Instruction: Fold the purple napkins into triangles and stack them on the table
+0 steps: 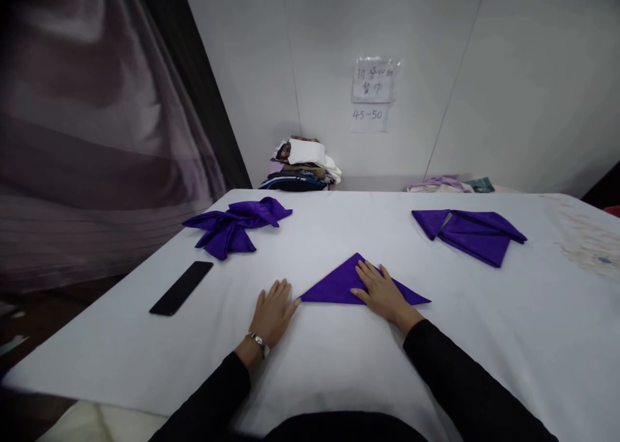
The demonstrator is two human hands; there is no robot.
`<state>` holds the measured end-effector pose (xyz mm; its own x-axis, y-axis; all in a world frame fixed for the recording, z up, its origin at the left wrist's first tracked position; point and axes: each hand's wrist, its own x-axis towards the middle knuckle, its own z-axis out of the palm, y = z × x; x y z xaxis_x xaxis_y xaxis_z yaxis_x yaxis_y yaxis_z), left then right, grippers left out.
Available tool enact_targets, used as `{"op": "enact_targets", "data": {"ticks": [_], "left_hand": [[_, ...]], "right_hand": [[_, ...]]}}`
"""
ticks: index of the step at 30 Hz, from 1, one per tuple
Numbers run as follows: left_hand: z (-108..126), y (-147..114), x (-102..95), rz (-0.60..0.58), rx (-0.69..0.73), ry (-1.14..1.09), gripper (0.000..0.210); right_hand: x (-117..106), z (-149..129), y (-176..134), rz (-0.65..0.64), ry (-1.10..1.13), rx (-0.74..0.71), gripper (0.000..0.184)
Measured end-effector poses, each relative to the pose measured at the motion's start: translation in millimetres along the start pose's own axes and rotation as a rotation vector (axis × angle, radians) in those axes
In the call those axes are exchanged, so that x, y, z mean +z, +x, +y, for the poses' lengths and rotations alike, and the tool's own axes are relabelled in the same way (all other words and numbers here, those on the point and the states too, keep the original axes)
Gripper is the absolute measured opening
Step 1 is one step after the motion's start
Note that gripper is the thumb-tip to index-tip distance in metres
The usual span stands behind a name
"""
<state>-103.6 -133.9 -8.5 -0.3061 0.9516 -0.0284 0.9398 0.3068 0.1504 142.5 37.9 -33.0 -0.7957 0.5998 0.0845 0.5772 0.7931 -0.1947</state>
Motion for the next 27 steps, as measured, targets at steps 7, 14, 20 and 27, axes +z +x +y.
{"op": "enact_targets", "data": {"ticks": [7,14,20,27], "left_hand": [[73,24,3.5,0.079,0.385,-0.08,0.063],[52,26,17.4,-0.055,0.379,-0.046,0.069],[17,15,1.8,-0.102,0.213,-0.021,0.068],[76,44,3.0,0.011,0.338,-0.052,0.064]], "right_hand": [[1,-1,-1,0.012,-0.021,-0.004,0.065],[-5,-4,0,-0.007,-0.004,0.006,0.064],[-5,-3,0,-0.01,0.015,0.009,0.066],[0,-1,1,0.003,0.015,0.0,0.065]]}}
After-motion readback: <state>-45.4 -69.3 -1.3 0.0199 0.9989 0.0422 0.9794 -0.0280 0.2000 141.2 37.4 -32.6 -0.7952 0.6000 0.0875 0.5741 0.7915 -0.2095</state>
